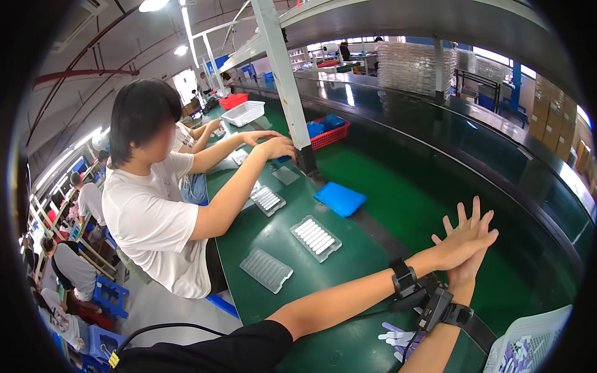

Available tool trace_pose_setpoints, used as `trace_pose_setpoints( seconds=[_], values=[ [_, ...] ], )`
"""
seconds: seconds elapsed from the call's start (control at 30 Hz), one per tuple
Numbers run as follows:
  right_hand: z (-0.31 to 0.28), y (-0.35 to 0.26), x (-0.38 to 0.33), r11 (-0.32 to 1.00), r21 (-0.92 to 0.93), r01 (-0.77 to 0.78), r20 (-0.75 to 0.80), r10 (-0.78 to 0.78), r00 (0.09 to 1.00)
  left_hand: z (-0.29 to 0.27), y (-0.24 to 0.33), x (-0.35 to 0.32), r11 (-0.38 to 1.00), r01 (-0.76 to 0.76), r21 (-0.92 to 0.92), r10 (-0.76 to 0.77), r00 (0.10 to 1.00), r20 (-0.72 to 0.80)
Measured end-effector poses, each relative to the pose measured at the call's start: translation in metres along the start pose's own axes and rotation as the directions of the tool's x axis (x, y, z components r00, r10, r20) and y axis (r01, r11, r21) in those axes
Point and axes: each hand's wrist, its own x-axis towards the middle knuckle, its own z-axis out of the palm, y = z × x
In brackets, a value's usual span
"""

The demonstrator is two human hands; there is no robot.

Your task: Sorting and arranging white and purple plastic strips into designated individual compartments within clear plastic trays at a factory workbench line.

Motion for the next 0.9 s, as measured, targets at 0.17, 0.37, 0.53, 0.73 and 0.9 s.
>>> trace_pose_setpoints(
  seconds=[0.17, 0.37, 0.53, 0.73, 0.9],
  values=[
    [-0.034, 0.017, 0.013, 0.995, 0.021, 0.102, 0.06, -0.104, 0.993, 0.0, 0.01, -0.004, 0.995, 0.041, 0.093, -0.046, 0.998, 0.051],
    [-0.069, 0.046, 0.035, 0.965, 0.242, 0.105, -0.024, -0.103, 0.994, 0.009, 0.007, -0.003, 0.982, 0.038, 0.187, -0.055, 0.995, 0.084],
    [-0.021, 0.029, 0.009, 0.985, 0.008, 0.17, -0.113, -0.168, 0.979, 0.01, -0.019, 0.002, 0.992, -0.112, -0.052, 0.115, 0.992, 0.06],
    [-0.059, -0.01, -0.006, 0.915, 0.303, 0.266, -0.279, -0.182, 0.943, 0.0, 0.03, -0.03, 0.937, -0.341, 0.077, 0.281, 0.866, 0.413],
    [-0.051, -0.009, 0.001, 0.908, 0.335, 0.252, -0.342, -0.132, 0.93, -0.026, 0.014, -0.059, 0.918, -0.113, -0.38, 0.307, 0.81, 0.5]
  ],
)
